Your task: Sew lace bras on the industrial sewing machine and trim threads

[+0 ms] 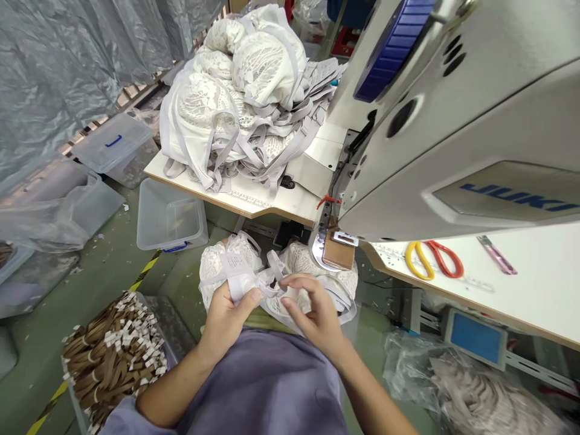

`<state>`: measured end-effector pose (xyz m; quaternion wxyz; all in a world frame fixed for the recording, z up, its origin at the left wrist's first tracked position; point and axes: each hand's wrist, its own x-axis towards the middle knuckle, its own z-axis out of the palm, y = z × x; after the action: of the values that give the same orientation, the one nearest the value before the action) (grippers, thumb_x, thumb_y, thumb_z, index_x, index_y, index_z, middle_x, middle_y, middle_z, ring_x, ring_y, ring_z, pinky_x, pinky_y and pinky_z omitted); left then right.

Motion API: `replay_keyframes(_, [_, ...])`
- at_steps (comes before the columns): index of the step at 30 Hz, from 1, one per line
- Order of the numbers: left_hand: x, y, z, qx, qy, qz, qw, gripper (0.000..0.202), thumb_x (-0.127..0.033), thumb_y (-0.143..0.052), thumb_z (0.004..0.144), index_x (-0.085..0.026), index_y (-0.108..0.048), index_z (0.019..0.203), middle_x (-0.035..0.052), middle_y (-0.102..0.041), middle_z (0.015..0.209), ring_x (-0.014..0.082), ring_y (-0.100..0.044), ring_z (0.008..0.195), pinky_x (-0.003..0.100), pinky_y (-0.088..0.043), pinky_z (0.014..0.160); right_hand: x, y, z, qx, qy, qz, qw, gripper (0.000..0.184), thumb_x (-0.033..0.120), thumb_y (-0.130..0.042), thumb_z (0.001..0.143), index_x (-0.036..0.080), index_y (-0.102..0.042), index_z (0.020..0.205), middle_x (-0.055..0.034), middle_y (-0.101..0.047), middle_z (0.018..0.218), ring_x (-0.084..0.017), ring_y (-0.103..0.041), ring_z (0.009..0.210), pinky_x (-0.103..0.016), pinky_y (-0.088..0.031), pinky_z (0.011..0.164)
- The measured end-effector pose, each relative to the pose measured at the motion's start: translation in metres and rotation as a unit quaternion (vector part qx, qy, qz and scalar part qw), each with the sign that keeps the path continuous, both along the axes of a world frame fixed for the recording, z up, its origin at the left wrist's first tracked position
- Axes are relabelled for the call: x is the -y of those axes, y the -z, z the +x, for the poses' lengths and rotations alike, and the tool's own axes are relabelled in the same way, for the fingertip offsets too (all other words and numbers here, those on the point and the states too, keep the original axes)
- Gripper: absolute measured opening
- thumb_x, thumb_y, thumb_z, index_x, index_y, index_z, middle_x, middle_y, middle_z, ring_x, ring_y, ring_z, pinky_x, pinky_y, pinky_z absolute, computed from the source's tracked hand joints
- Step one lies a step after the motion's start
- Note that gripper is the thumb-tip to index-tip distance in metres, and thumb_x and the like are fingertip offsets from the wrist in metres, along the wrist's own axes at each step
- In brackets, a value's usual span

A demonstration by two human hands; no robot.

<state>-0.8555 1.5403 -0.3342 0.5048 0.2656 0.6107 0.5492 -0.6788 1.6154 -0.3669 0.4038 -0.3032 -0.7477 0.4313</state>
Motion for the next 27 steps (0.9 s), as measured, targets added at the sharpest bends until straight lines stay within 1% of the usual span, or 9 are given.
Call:
replay_keyframes(4, [0.000, 0.004, -0.002, 0.003, -0.014, 0.003, 1.000, 0.024, -0.040, -0.074, 0.086, -0.016, -0.072, 0.088, 0.0010, -0.072, 0.080, 0.0145, -0.060, 0.071, 0.023, -0.046, 0.066, -0.032, 0.011, 0.071, 0.091, 0.143, 0.033, 0.985, 0.012, 0.025, -0.063, 0.093, 0.024, -0.063, 0.106, -0.0056, -0.070, 0.094, -0.022, -0.067, 0.088, -0.038, -0.053, 0.081])
replay_keyframes(6, [0.001, 0.004, -0.003, 0.003, -0.013, 0.002, 1.000, 0.024, -0.040, -0.074, 0.087, -0.016, -0.073, 0.091, 0.0018, -0.073, 0.081, 0.0148, -0.061, 0.072, 0.023, -0.046, 0.067, -0.066, 0.014, 0.115, 0.183, 0.279, 0.065, 0.940, 0.017, 0.033, -0.062, 0.093, 0.020, -0.066, 0.102, -0.0090, -0.070, 0.096, -0.025, -0.066, 0.089, -0.041, -0.050, 0.083])
replay_keyframes(8, [0.001, 0.003, -0.004, 0.002, -0.014, 0.004, 1.000, 0.025, -0.040, -0.074, 0.087, -0.016, -0.074, 0.093, 0.0025, -0.073, 0.082, 0.0156, -0.062, 0.073, 0.023, -0.046, 0.067, -0.105, 0.016, 0.157, 0.290, 0.396, 0.067, 0.869, 0.031, 0.036, -0.055, 0.093, 0.015, -0.066, 0.113, -0.0169, -0.069, 0.110, -0.030, -0.063, 0.098, -0.044, -0.047, 0.084])
replay_keyframes(10, [0.000, 0.002, -0.004, 0.005, -0.015, 0.005, 1.000, 0.025, -0.040, -0.074, 0.087, -0.016, -0.074, 0.094, 0.0022, -0.073, 0.080, 0.0162, -0.062, 0.074, 0.024, -0.047, 0.067, -0.140, 0.018, 0.191, 0.418, 0.398, 0.031, 0.816, 0.040, 0.033, -0.051, 0.092, 0.008, -0.065, 0.120, -0.0242, -0.067, 0.116, -0.035, -0.059, 0.105, -0.046, -0.043, 0.086])
replay_keyframes(12, [-0.001, 0.001, -0.003, 0.011, -0.015, 0.005, 1.000, 0.025, -0.041, -0.074, 0.086, -0.017, -0.075, 0.093, 0.0021, -0.073, 0.080, 0.0167, -0.063, 0.075, 0.024, -0.047, 0.068, -0.162, 0.020, 0.212, 0.505, 0.360, -0.008, 0.785, 0.043, 0.032, -0.051, 0.092, 0.006, -0.066, 0.123, -0.0267, -0.067, 0.115, -0.036, -0.058, 0.107, -0.046, -0.042, 0.085])
replay_keyframes(17, [-0.002, 0.004, -0.004, 0.024, -0.026, 0.013, 0.999, 0.024, -0.040, -0.073, 0.087, -0.017, -0.074, 0.093, 0.0018, -0.074, 0.084, 0.0163, -0.064, 0.077, 0.024, -0.046, 0.070, -0.154, 0.025, 0.216, 0.552, 0.367, 0.062, 0.746, 0.046, 0.037, -0.056, 0.093, 0.005, -0.067, 0.125, -0.0283, -0.065, 0.114, -0.038, -0.058, 0.109, -0.045, -0.040, 0.086])
replay_keyframes(20, [-0.003, 0.006, -0.005, 0.024, -0.027, 0.013, 0.999, 0.023, -0.039, -0.073, 0.087, -0.017, -0.073, 0.092, 0.0010, -0.074, 0.084, 0.0150, -0.062, 0.076, 0.023, -0.046, 0.071, -0.141, 0.022, 0.208, 0.566, 0.354, 0.055, 0.743, 0.052, 0.045, -0.057, 0.094, 0.009, -0.065, 0.129, -0.0256, -0.066, 0.101, -0.037, -0.061, 0.094, -0.044, -0.039, 0.075])
replay_keyframes(23, [-0.003, 0.008, -0.005, 0.025, -0.029, 0.018, 0.999, 0.022, -0.039, -0.073, 0.087, -0.017, -0.073, 0.089, -0.0001, -0.072, 0.081, 0.0134, -0.060, 0.074, 0.022, -0.045, 0.071, -0.139, 0.015, 0.206, 0.583, 0.337, 0.019, 0.739, 0.044, 0.042, -0.055, 0.095, 0.015, -0.064, 0.128, -0.0226, -0.066, 0.099, -0.034, -0.062, 0.083, -0.042, -0.036, 0.065])
replay_keyframes(27, [-0.004, 0.009, -0.006, 0.039, -0.027, 0.022, 0.999, 0.019, -0.037, -0.073, 0.088, -0.018, -0.072, 0.090, -0.0015, -0.071, 0.081, 0.0129, -0.059, 0.075, 0.022, -0.046, 0.072, -0.132, 0.006, 0.218, 0.533, 0.360, -0.055, 0.764, 0.023, 0.043, -0.064, 0.087, 0.022, -0.060, 0.095, -0.0168, -0.068, 0.086, -0.028, -0.064, 0.067, -0.039, -0.038, 0.057])
